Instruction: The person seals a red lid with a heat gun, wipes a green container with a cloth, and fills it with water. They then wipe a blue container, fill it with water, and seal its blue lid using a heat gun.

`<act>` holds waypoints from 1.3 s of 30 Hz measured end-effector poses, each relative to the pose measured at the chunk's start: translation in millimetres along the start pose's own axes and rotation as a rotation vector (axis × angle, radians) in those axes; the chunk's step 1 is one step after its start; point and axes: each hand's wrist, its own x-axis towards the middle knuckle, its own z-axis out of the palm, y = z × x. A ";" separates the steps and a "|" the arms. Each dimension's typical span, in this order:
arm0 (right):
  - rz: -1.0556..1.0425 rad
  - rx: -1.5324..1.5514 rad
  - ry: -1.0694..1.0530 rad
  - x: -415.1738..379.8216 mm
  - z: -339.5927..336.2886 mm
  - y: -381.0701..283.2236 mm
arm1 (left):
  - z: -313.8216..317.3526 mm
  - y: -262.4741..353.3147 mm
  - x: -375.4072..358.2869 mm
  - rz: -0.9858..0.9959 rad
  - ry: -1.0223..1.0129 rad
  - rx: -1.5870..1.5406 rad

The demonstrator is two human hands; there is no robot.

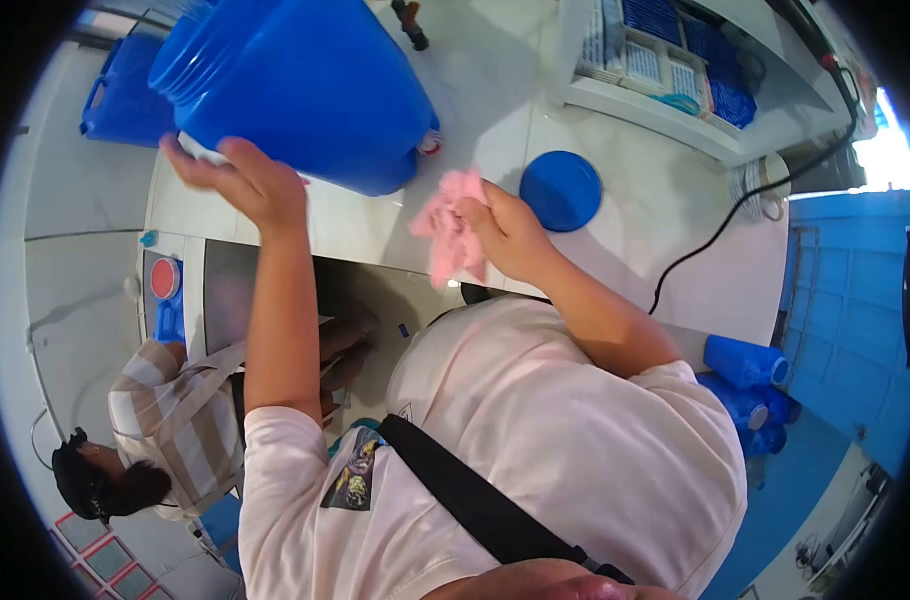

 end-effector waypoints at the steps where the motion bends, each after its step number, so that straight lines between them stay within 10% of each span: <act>1: 0.008 0.103 0.088 -16.8 -11.0 -9.0 | -6.5 7.2 -15.8 0.161 -0.036 0.188; 7: 0.133 0.173 0.636 -63.5 -106.6 -16.5 | 51.5 93.7 -163.2 -0.059 -0.992 -0.046; 16: 0.039 0.190 0.802 -86.5 -124.6 14.4 | 112.7 105.3 -175.0 -0.114 -1.346 0.031; 20: 0.105 0.091 0.705 -76.6 -120.3 47.3 | 112.7 108.4 -157.0 -0.060 -1.326 -0.061; 27: -0.036 0.433 0.479 -45.2 -94.6 11.9 | 108.8 101.7 -146.3 -0.552 -0.894 -0.983; 29: 0.005 0.230 0.474 -26.4 -68.4 -5.2 | 101.4 124.3 -149.1 -1.295 -0.594 -1.351; 33: -0.261 -0.533 0.505 -14.2 -64.5 -13.5 | 80.0 132.8 -130.8 -1.606 -0.484 -1.582; 39: -0.624 -0.542 0.201 -9.4 -40.2 -73.9 | 73.3 105.1 -99.8 -1.486 -0.493 -1.527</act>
